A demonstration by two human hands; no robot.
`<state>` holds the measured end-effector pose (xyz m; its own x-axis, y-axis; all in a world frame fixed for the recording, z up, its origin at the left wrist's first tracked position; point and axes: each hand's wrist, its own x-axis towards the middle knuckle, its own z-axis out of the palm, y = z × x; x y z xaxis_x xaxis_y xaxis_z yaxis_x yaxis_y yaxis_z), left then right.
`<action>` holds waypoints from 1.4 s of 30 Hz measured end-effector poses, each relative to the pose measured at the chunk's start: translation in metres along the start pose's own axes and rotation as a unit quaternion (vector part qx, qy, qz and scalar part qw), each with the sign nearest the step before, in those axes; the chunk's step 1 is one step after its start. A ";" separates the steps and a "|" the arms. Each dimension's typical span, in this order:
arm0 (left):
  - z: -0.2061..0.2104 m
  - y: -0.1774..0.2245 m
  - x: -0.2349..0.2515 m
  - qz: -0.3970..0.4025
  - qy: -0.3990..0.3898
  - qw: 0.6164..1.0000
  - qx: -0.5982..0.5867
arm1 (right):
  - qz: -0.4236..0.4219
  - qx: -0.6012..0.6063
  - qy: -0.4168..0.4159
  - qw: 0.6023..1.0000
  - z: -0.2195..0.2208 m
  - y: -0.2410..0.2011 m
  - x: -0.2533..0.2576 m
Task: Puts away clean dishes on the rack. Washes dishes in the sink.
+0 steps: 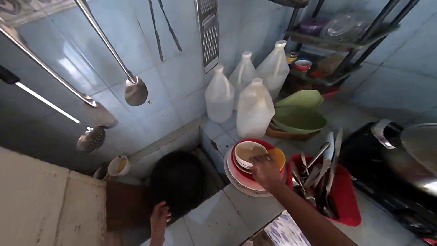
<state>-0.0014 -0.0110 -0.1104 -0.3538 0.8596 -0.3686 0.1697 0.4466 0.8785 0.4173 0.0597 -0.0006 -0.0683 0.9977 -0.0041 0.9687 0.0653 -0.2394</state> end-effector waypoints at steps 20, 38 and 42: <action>0.074 -0.070 0.187 -0.150 0.067 0.982 -0.089 | 0.270 0.751 -0.064 0.599 0.118 -0.155 0.069; 0.067 0.105 0.134 0.140 -0.181 0.969 0.091 | -0.060 0.515 -0.208 0.829 0.132 -0.212 0.087; 0.029 0.068 0.152 -0.138 -0.293 0.944 -0.054 | -0.260 0.272 -0.276 0.885 0.126 -0.198 0.076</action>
<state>-0.0164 0.1570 -0.1153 0.2051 0.7179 -0.6652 0.0400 0.6729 0.7386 0.1906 0.1204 -0.0760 -0.7220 0.6640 -0.1946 0.5251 0.3427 -0.7789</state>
